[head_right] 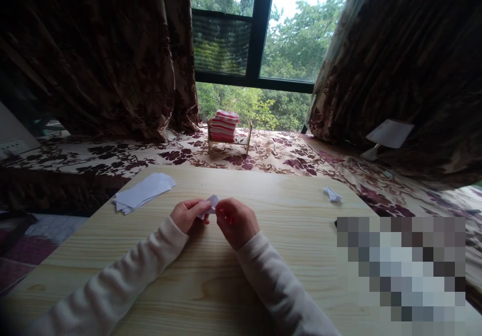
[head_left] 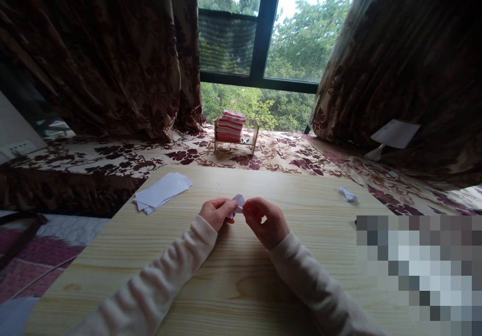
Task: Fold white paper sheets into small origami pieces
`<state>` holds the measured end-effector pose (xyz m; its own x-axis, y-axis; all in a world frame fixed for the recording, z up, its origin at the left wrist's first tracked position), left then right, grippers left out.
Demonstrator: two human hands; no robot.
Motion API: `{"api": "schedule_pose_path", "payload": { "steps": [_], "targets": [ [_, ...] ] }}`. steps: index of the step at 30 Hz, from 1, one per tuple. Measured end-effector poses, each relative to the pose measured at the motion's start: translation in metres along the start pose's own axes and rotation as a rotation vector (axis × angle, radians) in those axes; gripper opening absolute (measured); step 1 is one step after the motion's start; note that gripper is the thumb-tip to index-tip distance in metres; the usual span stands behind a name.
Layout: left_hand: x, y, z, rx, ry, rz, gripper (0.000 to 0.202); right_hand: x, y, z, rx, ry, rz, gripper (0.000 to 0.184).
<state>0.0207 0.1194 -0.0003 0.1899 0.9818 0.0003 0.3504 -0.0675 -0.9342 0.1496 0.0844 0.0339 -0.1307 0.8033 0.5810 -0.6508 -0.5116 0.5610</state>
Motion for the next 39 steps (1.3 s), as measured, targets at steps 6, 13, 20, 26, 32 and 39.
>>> {"api": "schedule_pose_path", "payload": {
  "steps": [6,13,20,26,32,39],
  "targets": [
    [-0.001,-0.001,-0.002,0.024,0.027,0.003,0.025,0.001,0.005,0.002,0.036,0.047,0.025,0.007],
    [-0.007,-0.007,-0.004,0.251,-0.001,-0.062,0.025,0.004,-0.007,0.008,0.162,-0.063,-0.153,0.012],
    [-0.009,-0.012,-0.010,0.295,0.035,-0.087,0.023,0.003,-0.006,0.002,0.089,0.037,-0.067,0.014],
    [-0.011,-0.014,-0.012,0.373,0.039,-0.106,0.026,0.003,-0.008,0.000,0.031,0.060,-0.011,0.009],
    [-0.009,-0.012,-0.009,0.381,0.020,-0.100,0.026,0.003,-0.005,0.001,0.010,0.075,0.010,0.007],
    [-0.009,-0.014,-0.008,0.355,0.020,-0.107,0.025,0.002,-0.001,0.001,0.024,0.134,0.015,0.013]
  ]
}}
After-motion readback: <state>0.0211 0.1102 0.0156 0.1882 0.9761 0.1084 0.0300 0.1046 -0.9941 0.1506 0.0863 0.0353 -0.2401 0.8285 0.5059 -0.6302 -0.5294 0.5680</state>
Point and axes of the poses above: each hand's wrist, its own x-axis towards the middle knuckle, its own z-axis out of the back of the hand, y = z × x, the point moved 5 cm from there along x, towards the middle knuckle, and after that the axes turned 10 degrees about -x, right-handed, at the moved point
